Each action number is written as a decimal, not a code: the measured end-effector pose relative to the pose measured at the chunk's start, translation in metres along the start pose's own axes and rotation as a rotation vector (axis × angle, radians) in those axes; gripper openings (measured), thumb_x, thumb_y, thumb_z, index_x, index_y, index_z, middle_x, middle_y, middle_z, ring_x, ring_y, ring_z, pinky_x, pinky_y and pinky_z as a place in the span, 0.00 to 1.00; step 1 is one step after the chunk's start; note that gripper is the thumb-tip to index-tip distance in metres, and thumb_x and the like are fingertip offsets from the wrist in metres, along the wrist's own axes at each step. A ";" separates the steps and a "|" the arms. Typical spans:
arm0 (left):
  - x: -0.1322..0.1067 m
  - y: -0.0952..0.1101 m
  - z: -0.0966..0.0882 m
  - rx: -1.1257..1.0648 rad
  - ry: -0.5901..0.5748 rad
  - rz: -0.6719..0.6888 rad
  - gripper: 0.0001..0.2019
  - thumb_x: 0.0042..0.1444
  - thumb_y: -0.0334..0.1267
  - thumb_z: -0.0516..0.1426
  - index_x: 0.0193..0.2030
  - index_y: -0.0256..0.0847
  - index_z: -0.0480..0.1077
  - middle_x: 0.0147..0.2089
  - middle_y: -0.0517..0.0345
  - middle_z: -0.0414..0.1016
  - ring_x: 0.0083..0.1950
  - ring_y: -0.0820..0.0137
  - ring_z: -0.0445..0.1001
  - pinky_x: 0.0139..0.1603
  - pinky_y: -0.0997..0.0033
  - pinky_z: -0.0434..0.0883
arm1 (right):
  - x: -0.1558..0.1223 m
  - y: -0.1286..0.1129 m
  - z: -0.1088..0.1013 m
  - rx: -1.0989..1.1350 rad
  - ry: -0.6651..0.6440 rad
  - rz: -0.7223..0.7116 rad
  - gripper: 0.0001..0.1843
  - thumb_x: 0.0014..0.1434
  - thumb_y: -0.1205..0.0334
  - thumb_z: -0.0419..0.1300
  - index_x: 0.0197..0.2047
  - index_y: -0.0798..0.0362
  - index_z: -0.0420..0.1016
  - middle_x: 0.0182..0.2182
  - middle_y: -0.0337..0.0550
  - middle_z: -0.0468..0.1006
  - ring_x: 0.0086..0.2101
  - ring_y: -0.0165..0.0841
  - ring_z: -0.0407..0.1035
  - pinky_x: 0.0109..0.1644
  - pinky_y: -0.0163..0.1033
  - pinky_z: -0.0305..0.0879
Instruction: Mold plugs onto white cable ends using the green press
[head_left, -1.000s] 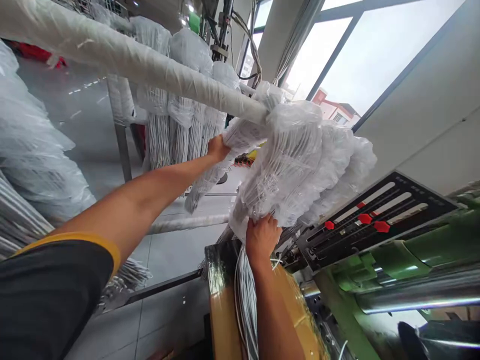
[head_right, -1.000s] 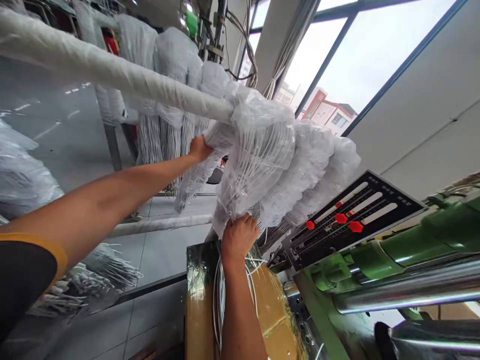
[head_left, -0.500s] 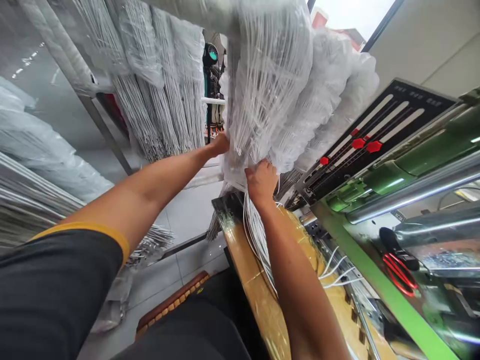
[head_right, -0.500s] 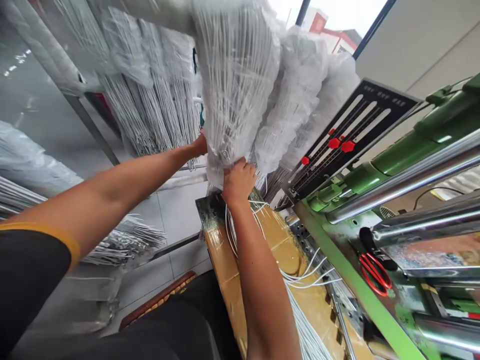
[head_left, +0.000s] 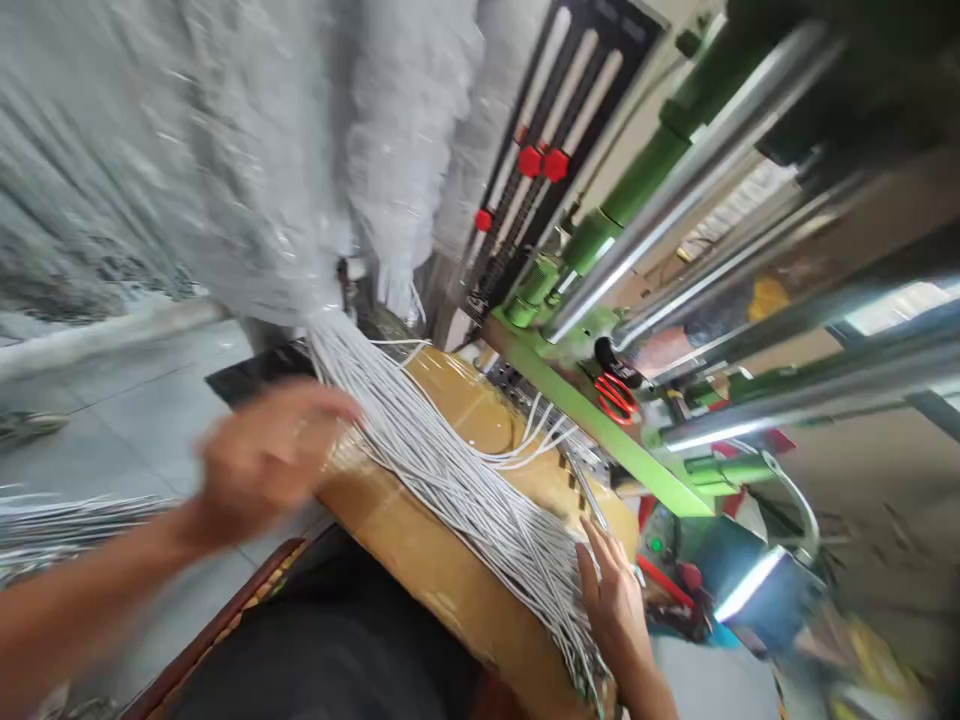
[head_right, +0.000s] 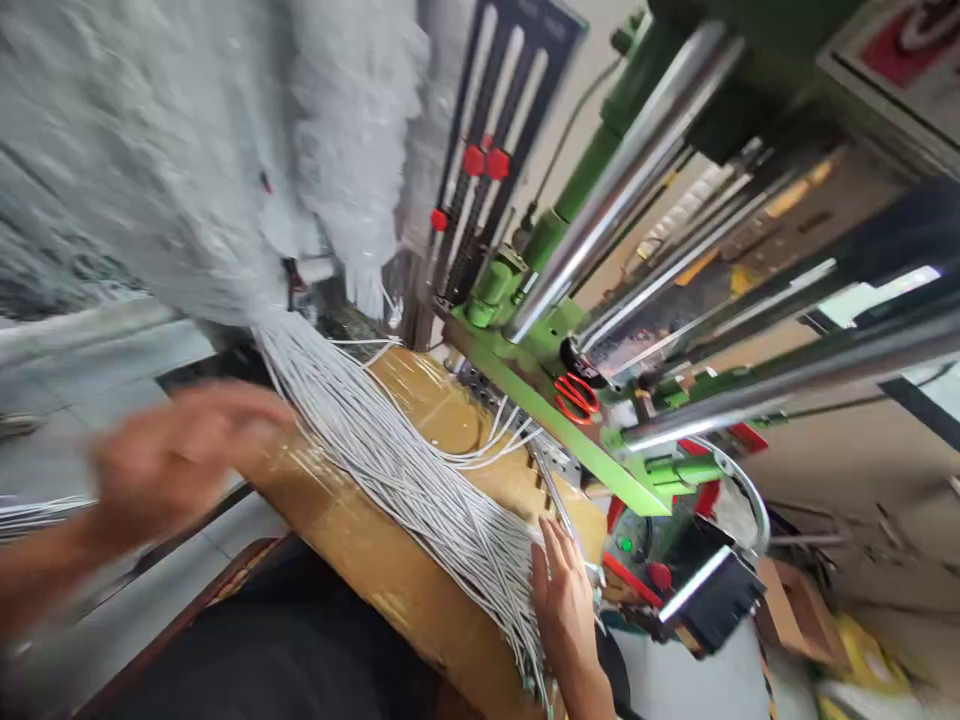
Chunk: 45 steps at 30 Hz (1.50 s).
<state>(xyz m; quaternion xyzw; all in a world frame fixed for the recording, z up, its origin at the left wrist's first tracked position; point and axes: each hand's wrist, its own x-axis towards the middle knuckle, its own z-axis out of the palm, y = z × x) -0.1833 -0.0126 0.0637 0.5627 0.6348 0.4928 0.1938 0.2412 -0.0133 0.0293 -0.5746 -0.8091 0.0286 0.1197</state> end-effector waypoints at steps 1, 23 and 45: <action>-0.016 0.007 0.033 -0.049 -0.286 0.293 0.18 0.61 0.36 0.50 0.55 0.58 0.67 0.56 0.65 0.73 0.60 0.61 0.68 0.59 0.55 0.69 | -0.002 0.008 0.002 -0.008 -0.029 -0.009 0.22 0.67 0.59 0.47 0.61 0.54 0.65 0.57 0.52 0.72 0.57 0.42 0.65 0.58 0.52 0.66; 0.025 0.052 0.191 0.145 -1.101 0.495 0.07 0.59 0.34 0.52 0.36 0.41 0.71 0.36 0.57 0.73 0.35 0.69 0.71 0.38 0.72 0.65 | 0.036 0.018 -0.010 0.344 -0.072 0.148 0.20 0.64 0.62 0.49 0.56 0.54 0.72 0.50 0.51 0.76 0.50 0.43 0.69 0.55 0.52 0.66; 0.004 0.073 0.133 -0.002 -1.105 0.568 0.15 0.66 0.43 0.47 0.47 0.42 0.72 0.38 0.54 0.77 0.37 0.68 0.73 0.38 0.72 0.65 | 0.003 -0.047 -0.051 0.120 -0.111 -0.119 0.14 0.69 0.61 0.46 0.39 0.51 0.71 0.28 0.39 0.73 0.31 0.31 0.67 0.37 0.37 0.58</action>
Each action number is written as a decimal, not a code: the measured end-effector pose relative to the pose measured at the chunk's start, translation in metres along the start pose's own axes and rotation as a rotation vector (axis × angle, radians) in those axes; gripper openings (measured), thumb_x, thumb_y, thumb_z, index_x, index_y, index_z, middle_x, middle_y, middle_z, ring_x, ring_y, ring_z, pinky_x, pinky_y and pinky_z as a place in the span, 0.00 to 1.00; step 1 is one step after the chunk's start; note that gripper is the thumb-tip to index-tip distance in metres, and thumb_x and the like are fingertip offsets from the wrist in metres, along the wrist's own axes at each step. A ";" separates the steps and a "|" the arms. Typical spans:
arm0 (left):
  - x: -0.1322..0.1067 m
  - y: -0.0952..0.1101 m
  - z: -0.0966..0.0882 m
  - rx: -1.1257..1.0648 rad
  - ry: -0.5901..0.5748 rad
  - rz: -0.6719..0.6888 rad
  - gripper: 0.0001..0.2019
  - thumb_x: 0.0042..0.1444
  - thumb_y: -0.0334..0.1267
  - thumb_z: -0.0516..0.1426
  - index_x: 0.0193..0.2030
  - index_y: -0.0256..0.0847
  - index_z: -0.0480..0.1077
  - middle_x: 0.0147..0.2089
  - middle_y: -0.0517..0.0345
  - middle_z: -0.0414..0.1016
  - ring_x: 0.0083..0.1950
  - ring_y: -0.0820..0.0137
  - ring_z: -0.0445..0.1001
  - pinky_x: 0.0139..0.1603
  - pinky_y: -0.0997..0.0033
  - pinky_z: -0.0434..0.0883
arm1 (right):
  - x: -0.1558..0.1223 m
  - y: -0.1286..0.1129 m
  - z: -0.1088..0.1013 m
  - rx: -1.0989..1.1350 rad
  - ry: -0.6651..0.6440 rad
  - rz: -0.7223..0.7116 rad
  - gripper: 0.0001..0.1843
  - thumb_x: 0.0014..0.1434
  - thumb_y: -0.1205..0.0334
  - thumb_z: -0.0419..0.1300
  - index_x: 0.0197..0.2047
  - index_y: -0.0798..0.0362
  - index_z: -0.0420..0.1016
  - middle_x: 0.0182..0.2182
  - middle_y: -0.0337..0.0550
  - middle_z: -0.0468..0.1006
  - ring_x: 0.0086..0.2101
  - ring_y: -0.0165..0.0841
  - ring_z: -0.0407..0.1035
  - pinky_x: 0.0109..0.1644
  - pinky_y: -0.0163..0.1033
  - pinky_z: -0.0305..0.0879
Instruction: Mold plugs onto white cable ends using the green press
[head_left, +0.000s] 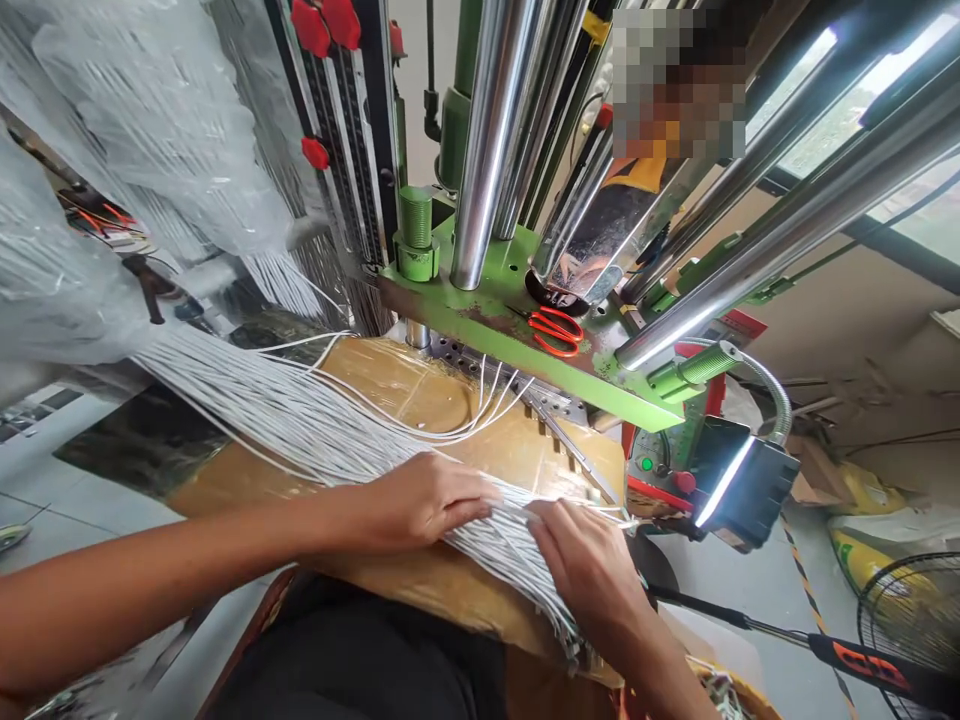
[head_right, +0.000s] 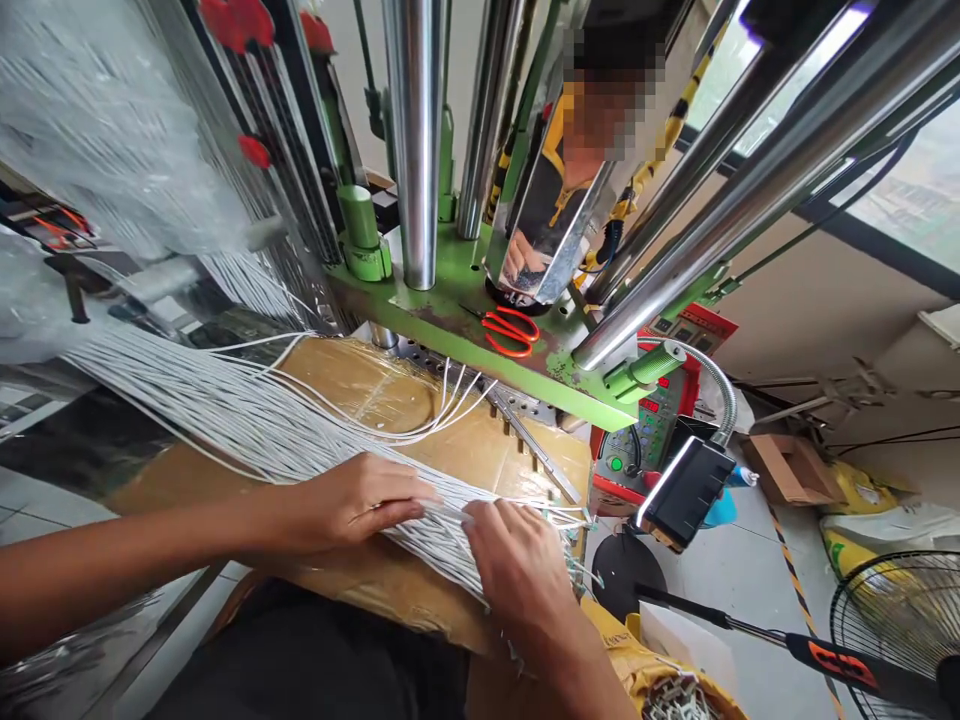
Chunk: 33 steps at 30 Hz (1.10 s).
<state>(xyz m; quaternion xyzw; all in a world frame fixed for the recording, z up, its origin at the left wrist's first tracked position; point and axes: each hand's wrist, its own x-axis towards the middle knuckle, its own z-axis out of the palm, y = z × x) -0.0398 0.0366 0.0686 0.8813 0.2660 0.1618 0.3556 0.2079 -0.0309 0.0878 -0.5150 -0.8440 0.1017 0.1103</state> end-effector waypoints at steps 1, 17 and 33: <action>-0.013 0.001 -0.001 0.039 0.004 0.005 0.15 0.67 0.42 0.46 0.47 0.43 0.73 0.36 0.54 0.77 0.35 0.68 0.73 0.37 0.72 0.64 | -0.008 0.001 0.000 -0.062 -0.018 -0.057 0.14 0.69 0.62 0.46 0.38 0.51 0.70 0.27 0.37 0.73 0.29 0.31 0.66 0.36 0.37 0.56; -0.038 0.024 0.071 -0.992 -0.131 -0.416 0.20 0.60 0.52 0.54 0.45 0.35 0.72 0.26 0.65 0.62 0.26 0.76 0.59 0.26 0.77 0.56 | -0.008 -0.022 0.023 0.671 -0.113 0.147 0.26 0.69 0.54 0.44 0.69 0.45 0.50 0.65 0.46 0.61 0.64 0.37 0.54 0.65 0.48 0.55; -0.018 0.006 0.071 -0.926 0.223 -0.560 0.17 0.55 0.43 0.59 0.20 0.37 0.65 0.23 0.62 0.65 0.26 0.76 0.63 0.27 0.76 0.58 | -0.001 0.113 0.033 -0.170 -0.101 0.453 0.20 0.62 0.63 0.46 0.53 0.60 0.69 0.44 0.54 0.73 0.48 0.43 0.67 0.53 0.45 0.62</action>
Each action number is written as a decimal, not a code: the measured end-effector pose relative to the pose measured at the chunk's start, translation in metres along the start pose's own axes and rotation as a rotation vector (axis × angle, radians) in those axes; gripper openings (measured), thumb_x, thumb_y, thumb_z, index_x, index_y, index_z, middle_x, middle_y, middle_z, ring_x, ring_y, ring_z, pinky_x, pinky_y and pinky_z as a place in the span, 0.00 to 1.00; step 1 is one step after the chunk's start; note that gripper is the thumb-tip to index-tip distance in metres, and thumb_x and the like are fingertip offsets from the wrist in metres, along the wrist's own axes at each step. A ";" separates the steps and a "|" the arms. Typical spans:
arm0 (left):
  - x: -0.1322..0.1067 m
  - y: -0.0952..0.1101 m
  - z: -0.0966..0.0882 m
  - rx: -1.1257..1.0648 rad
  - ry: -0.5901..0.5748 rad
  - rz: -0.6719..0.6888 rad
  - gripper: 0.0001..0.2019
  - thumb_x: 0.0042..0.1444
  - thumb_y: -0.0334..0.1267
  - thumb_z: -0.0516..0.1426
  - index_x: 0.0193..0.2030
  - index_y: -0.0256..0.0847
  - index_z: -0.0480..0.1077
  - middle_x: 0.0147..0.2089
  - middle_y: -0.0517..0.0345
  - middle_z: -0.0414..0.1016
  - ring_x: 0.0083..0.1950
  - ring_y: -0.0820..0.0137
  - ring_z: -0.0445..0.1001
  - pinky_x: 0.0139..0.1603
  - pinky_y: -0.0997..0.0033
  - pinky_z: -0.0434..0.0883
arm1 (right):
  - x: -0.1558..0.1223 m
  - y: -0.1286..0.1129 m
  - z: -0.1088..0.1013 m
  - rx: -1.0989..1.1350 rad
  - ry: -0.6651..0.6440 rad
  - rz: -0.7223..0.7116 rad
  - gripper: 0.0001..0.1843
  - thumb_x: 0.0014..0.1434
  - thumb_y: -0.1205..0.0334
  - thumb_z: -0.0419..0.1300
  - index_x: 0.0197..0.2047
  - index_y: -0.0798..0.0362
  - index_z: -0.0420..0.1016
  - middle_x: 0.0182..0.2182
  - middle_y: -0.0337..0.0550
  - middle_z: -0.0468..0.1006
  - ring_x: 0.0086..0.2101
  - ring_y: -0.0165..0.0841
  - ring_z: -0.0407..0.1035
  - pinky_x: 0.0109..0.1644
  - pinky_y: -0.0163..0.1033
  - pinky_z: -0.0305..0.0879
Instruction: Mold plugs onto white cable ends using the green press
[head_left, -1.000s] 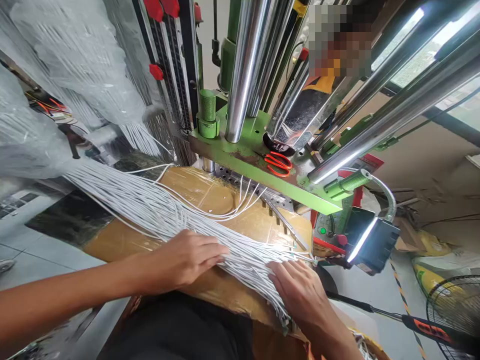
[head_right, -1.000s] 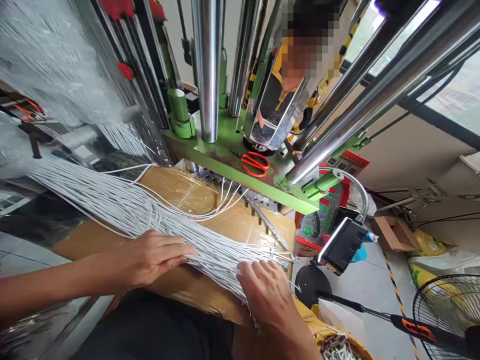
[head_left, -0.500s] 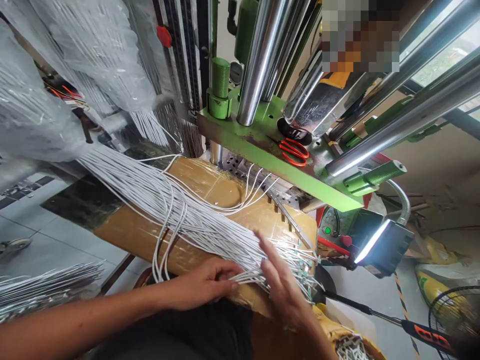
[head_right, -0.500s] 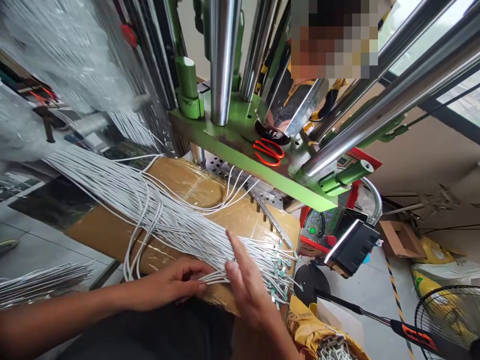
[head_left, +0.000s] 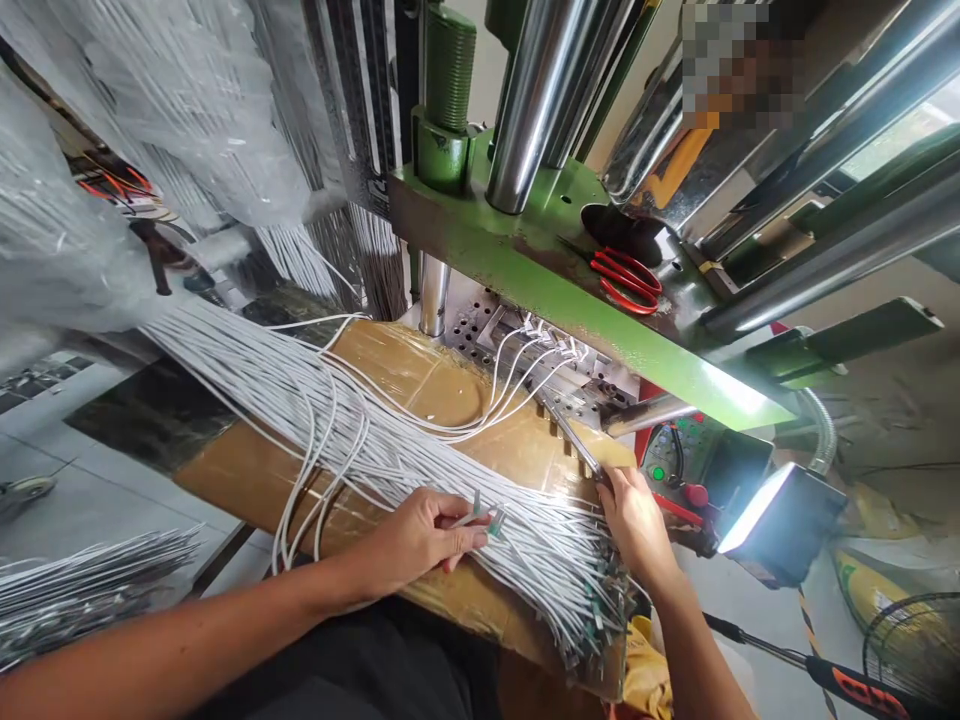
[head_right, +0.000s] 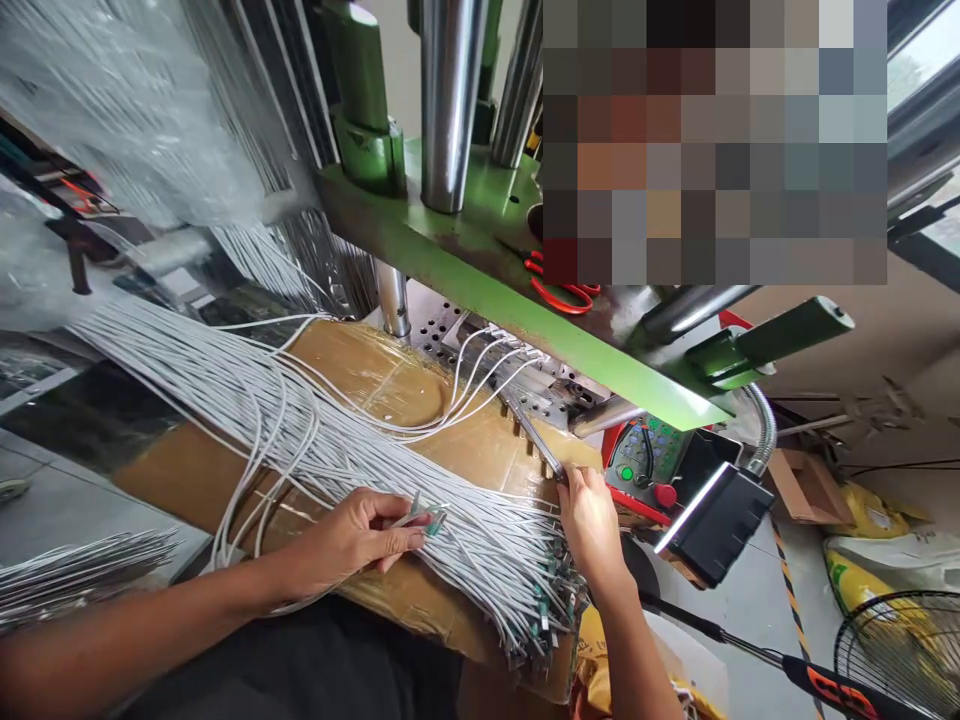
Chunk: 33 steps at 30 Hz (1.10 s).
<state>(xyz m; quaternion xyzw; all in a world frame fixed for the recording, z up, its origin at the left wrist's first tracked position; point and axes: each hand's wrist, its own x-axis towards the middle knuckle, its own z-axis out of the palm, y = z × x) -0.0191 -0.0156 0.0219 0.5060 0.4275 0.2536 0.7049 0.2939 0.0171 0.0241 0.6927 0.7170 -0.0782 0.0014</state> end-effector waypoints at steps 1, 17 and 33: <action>0.001 0.001 -0.001 0.101 0.011 0.085 0.18 0.57 0.42 0.57 0.19 0.37 0.64 0.24 0.61 0.64 0.27 0.76 0.64 0.29 0.75 0.59 | -0.001 -0.004 -0.006 -0.012 -0.019 0.010 0.19 0.62 0.64 0.46 0.51 0.59 0.70 0.42 0.54 0.74 0.45 0.44 0.68 0.50 0.45 0.63; 0.023 -0.008 -0.001 0.749 -0.072 0.862 0.13 0.63 0.28 0.49 0.48 0.37 0.72 0.44 0.48 0.80 0.44 0.69 0.78 0.47 0.74 0.73 | -0.072 -0.119 0.022 1.246 -0.051 0.357 0.34 0.56 0.49 0.58 0.63 0.53 0.60 0.28 0.39 0.72 0.29 0.32 0.68 0.30 0.35 0.66; 0.026 -0.003 0.006 0.837 -0.104 0.887 0.13 0.64 0.27 0.48 0.47 0.35 0.72 0.42 0.49 0.79 0.41 0.69 0.78 0.43 0.74 0.73 | -0.074 -0.124 0.040 1.101 0.058 0.158 0.32 0.60 0.64 0.52 0.67 0.56 0.55 0.61 0.49 0.65 0.61 0.39 0.58 0.66 0.47 0.52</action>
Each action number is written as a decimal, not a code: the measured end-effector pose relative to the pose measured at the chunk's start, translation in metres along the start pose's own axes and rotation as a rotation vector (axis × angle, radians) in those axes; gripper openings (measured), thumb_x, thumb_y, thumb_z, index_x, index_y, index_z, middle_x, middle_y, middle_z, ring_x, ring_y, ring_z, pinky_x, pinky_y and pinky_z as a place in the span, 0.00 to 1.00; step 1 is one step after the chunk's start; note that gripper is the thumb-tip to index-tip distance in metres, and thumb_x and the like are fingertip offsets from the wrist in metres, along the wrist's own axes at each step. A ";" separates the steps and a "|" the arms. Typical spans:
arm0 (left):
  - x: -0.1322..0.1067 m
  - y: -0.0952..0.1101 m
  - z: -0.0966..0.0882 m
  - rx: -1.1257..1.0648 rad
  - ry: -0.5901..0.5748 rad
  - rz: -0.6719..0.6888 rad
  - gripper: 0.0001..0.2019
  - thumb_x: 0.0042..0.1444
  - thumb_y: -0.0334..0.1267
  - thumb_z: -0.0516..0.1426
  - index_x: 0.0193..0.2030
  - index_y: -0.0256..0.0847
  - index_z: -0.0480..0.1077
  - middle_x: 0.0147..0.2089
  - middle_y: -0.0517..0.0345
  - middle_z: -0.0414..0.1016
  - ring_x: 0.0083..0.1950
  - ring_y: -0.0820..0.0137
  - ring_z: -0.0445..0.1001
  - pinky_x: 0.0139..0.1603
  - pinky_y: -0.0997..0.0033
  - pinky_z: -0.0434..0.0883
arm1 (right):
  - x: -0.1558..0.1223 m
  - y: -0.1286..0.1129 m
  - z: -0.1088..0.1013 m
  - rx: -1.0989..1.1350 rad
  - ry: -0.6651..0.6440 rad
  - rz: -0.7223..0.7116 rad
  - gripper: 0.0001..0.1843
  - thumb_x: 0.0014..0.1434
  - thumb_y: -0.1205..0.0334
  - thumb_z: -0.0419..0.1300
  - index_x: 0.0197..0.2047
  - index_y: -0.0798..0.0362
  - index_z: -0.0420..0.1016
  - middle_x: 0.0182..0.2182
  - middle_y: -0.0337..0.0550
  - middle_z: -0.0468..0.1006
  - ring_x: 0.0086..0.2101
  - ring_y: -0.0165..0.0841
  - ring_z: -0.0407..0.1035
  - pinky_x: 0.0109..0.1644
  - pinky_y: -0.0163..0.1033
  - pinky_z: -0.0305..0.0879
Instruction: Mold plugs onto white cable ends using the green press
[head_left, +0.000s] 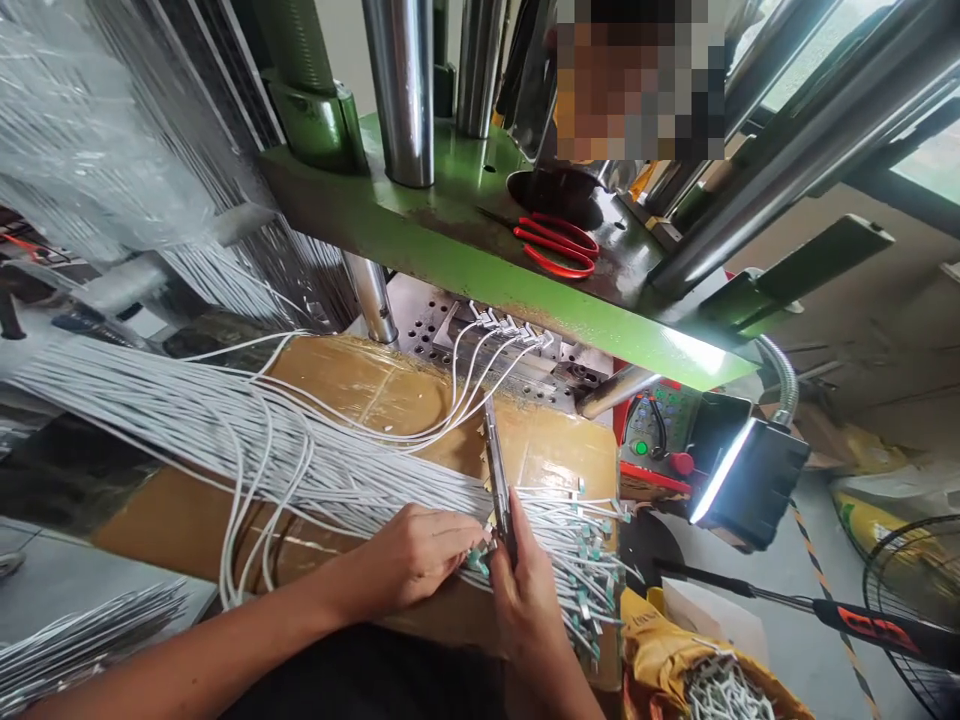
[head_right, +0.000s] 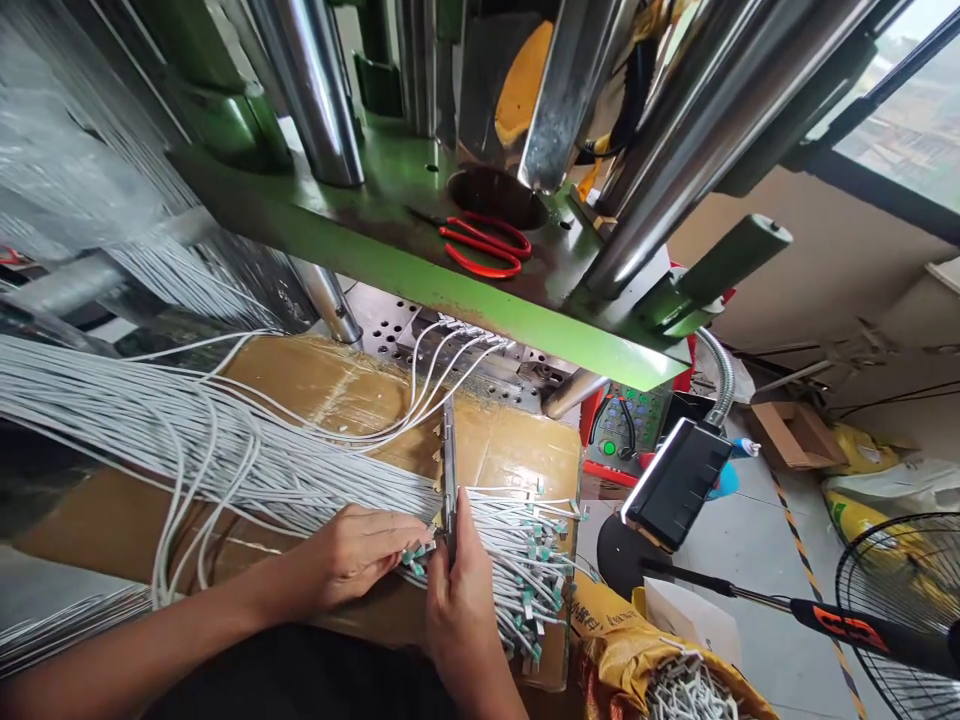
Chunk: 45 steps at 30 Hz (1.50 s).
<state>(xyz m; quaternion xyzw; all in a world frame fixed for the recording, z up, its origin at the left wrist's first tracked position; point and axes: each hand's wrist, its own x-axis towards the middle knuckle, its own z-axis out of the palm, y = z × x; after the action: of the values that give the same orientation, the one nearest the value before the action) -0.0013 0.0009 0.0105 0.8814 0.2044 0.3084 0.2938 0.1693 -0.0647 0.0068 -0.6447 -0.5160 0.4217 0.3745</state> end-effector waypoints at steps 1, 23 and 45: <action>0.000 0.001 -0.001 -0.044 0.007 -0.048 0.13 0.63 0.27 0.48 0.45 0.36 0.73 0.42 0.50 0.79 0.41 0.69 0.77 0.43 0.74 0.72 | 0.000 -0.001 0.000 -0.011 -0.005 0.010 0.33 0.59 0.64 0.53 0.67 0.57 0.55 0.59 0.50 0.68 0.57 0.39 0.63 0.64 0.45 0.56; 0.002 -0.016 -0.005 0.208 0.068 -0.056 0.19 0.57 0.22 0.48 0.50 0.38 0.74 0.47 0.52 0.80 0.47 0.67 0.79 0.52 0.67 0.75 | 0.000 -0.001 0.000 0.156 -0.024 0.125 0.36 0.58 0.52 0.60 0.65 0.57 0.56 0.30 0.36 0.65 0.30 0.29 0.59 0.37 0.34 0.64; -0.001 -0.020 -0.004 0.282 0.069 0.027 0.20 0.58 0.22 0.46 0.52 0.36 0.71 0.50 0.50 0.79 0.49 0.68 0.78 0.52 0.69 0.74 | 0.000 -0.002 -0.001 0.197 -0.020 0.115 0.36 0.59 0.52 0.60 0.66 0.56 0.56 0.32 0.37 0.66 0.30 0.30 0.58 0.37 0.34 0.64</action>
<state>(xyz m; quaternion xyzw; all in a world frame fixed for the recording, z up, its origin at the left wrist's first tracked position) -0.0081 0.0163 -0.0004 0.9054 0.2438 0.3107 0.1559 0.1694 -0.0639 0.0094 -0.6288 -0.4380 0.4977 0.4063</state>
